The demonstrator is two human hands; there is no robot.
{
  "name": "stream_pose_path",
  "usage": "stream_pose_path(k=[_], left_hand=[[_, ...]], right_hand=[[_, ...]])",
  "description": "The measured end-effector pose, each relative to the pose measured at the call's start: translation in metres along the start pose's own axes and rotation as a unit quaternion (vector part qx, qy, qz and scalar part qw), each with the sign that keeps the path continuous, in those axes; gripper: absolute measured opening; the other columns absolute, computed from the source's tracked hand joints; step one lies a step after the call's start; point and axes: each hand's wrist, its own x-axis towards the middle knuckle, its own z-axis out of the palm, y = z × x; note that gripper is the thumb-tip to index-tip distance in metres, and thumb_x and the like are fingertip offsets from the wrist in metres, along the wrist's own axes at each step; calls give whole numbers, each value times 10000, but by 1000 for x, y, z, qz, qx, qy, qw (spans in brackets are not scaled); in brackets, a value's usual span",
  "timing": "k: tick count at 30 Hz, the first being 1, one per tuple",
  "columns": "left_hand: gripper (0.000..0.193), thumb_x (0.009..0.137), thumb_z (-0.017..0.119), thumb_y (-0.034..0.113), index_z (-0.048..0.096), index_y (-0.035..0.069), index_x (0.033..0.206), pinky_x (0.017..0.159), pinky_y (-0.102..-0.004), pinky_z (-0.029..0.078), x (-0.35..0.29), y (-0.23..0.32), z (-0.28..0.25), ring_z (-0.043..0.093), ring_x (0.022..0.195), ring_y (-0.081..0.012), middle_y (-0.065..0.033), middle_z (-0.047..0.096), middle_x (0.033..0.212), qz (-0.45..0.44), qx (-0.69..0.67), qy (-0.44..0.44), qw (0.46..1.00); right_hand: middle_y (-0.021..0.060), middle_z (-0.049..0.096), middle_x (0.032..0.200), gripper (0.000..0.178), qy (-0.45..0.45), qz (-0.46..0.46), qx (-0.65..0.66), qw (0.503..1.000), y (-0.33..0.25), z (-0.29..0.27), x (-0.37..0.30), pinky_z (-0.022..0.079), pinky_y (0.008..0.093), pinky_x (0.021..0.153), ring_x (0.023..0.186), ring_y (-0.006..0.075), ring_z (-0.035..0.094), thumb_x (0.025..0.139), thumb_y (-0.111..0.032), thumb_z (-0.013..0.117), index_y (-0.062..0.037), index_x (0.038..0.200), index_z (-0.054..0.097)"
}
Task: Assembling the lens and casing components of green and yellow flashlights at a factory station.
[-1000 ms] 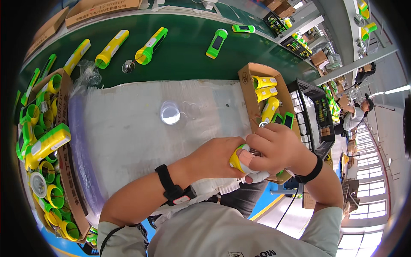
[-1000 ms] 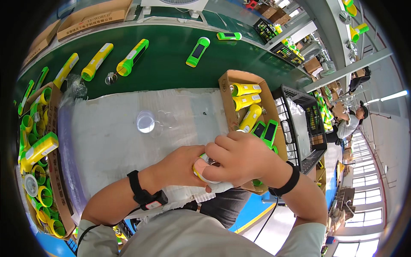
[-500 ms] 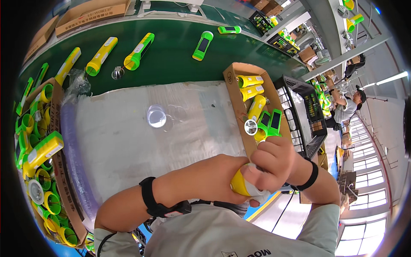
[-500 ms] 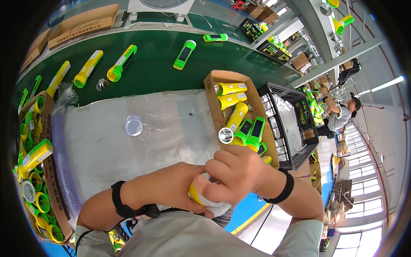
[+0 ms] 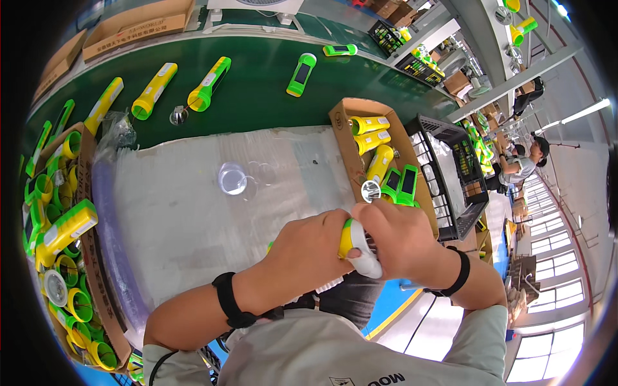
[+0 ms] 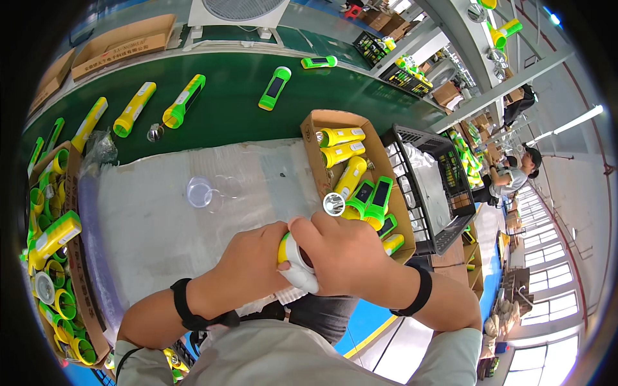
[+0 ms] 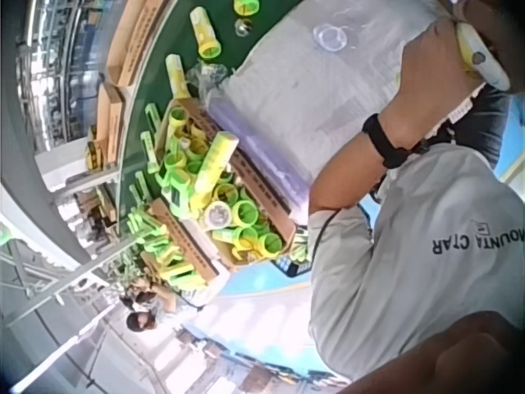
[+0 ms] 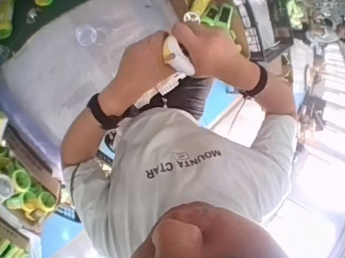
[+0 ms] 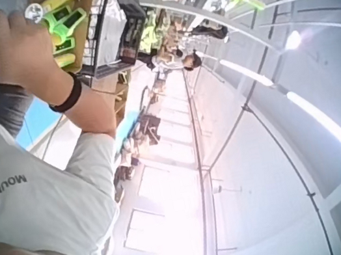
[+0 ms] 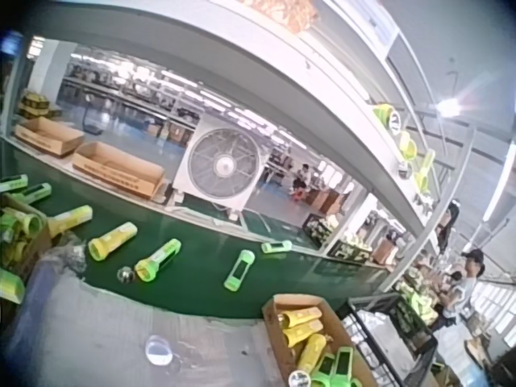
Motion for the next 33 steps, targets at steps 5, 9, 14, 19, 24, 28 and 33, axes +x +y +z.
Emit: stream_pose_path(k=[5, 9, 14, 19, 24, 28, 33], left_hand=[[582, 620, 803, 269, 527, 41, 1079, 669, -377, 507, 0, 4, -9, 633, 772, -325, -126, 638, 873, 3, -71, -17, 997], [621, 600, 809, 280, 509, 24, 1080, 661, -395, 501, -1, 11, -14, 625, 771, -337, -140, 629, 892, 45, -129, -56, 989], [604, 566, 825, 194, 548, 64, 1087, 705, -354, 517, 2, 10, -11, 651, 816, -302, -101, 656, 936, -51, -54, -18, 997], [593, 617, 794, 189, 540, 59, 1136, 732, -335, 521, 3, 13, -24, 661, 819, -284, -111, 665, 921, 9, -205, -148, 968], [525, 691, 758, 391, 523, 32, 994, 689, -402, 495, -2, 7, -5, 633, 799, -328, -141, 648, 864, -31, -53, -33, 998], [547, 686, 759, 406, 553, 30, 1025, 714, -374, 500, 2, 10, -13, 638, 809, -325, -162, 652, 901, 5, -155, -137, 978], [499, 698, 742, 381, 551, 18, 981, 676, -381, 502, -4, 12, -7, 638, 777, -321, -156, 647, 854, -10, -107, -111, 988]], right_hand=[[23, 487, 708, 473, 12, -183, 42, 982, 8, -22, 14, 420, 299, 447, 549, 184, 524, 670, -336, 705, -77, 1040, 564], [10, 510, 697, 445, 15, -300, -63, 952, 22, -32, 9, 415, 297, 428, 522, 182, 519, 686, -382, 714, -98, 993, 562], [15, 512, 699, 484, -51, -3, 21, 998, 2, -23, 6, 432, 305, 441, 524, 205, 526, 680, -407, 733, -124, 1026, 549], [43, 527, 742, 429, 39, -261, -21, 964, 18, -31, 6, 434, 269, 454, 561, 180, 542, 670, -304, 705, -120, 1024, 549], [33, 475, 690, 368, -17, -60, 37, 997, 6, -14, -6, 391, 278, 412, 534, 170, 524, 672, -224, 688, -60, 969, 547], [40, 482, 692, 366, 29, -261, 40, 964, 20, -18, -3, 387, 276, 410, 545, 164, 517, 661, -265, 697, -94, 960, 572], [52, 522, 680, 388, 14, -35, 64, 997, 5, 2, -13, 401, 300, 427, 544, 192, 541, 712, -333, 691, -71, 972, 568]])
